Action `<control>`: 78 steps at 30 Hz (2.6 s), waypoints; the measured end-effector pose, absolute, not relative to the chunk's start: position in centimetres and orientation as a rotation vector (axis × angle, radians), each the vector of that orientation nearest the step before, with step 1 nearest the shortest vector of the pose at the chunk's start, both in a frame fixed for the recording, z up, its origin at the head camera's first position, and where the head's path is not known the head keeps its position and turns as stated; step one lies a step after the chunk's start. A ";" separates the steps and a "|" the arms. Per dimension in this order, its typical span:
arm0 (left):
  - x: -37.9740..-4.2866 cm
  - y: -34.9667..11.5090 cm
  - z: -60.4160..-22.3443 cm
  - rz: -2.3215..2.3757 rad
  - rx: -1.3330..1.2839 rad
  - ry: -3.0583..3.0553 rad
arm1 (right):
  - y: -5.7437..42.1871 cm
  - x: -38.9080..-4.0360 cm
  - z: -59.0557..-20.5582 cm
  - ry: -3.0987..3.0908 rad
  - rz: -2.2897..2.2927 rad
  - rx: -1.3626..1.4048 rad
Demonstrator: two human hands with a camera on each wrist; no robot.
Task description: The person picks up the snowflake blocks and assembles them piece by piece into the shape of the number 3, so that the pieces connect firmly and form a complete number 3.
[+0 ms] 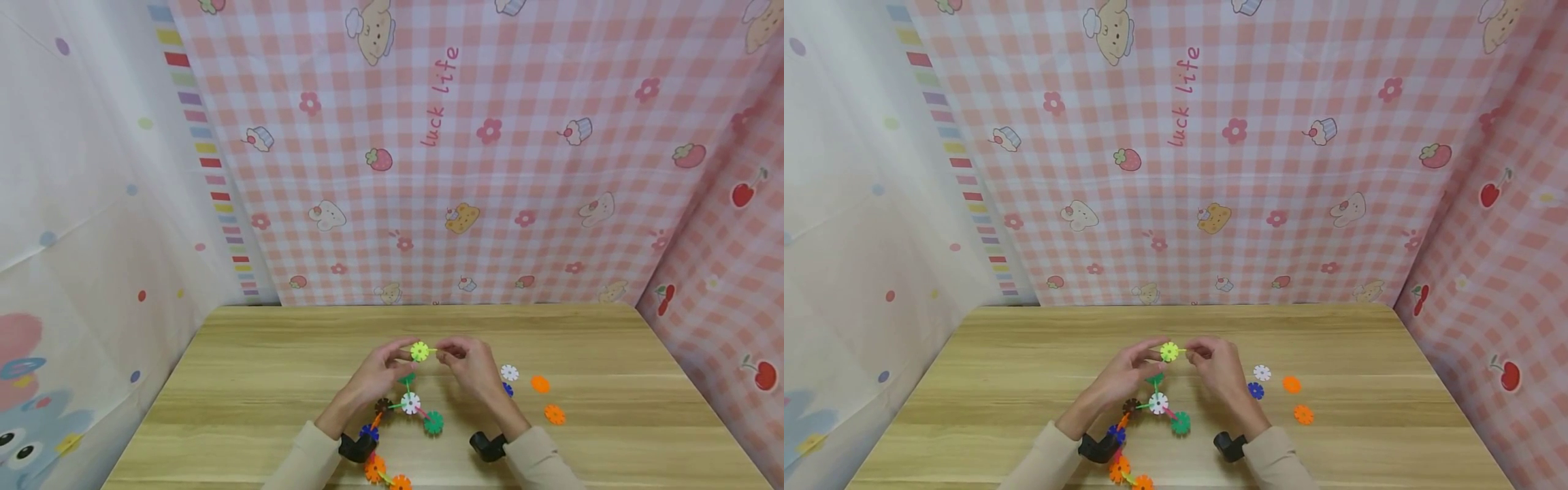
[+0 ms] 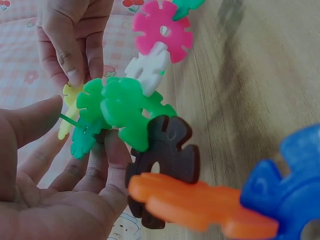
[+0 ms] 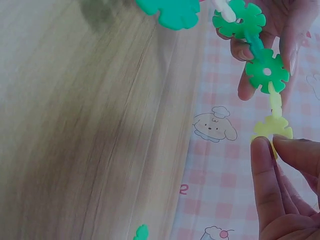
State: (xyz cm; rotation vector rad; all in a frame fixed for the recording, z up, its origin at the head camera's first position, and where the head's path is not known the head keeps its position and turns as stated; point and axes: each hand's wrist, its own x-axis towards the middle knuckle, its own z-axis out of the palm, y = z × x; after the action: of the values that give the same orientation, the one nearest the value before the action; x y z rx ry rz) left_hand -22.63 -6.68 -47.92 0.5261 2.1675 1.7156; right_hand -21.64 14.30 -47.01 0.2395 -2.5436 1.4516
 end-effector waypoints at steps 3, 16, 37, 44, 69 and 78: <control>-22.6 -6.7 -47.9 1.710 0.533 2.175 | 14.3 -21.6 -47.0 -2.540 1.434 0.257; -22.6 -6.6 -47.8 1.691 0.526 2.196 | 14.5 -21.4 -47.0 -2.499 1.359 0.351; -22.7 -6.3 -47.6 1.657 0.629 2.179 | 15.1 -21.5 -47.7 -2.352 1.291 0.574; -22.8 -6.0 -48.0 1.702 0.596 2.131 | 15.3 -21.6 -47.8 -2.390 1.367 0.508; -23.9 -8.0 -48.9 1.709 0.487 2.138 | 22.2 -19.7 -48.5 -2.633 1.750 0.107; -24.3 -8.6 -49.4 1.701 0.451 2.163 | 24.7 -19.2 -49.2 -2.637 1.773 0.030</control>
State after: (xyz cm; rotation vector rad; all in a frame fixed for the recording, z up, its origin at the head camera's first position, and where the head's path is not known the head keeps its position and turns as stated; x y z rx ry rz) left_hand -24.26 -8.57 -49.40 0.4512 2.1633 1.7010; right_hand -19.16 24.71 -49.25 0.0301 -2.6368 1.7732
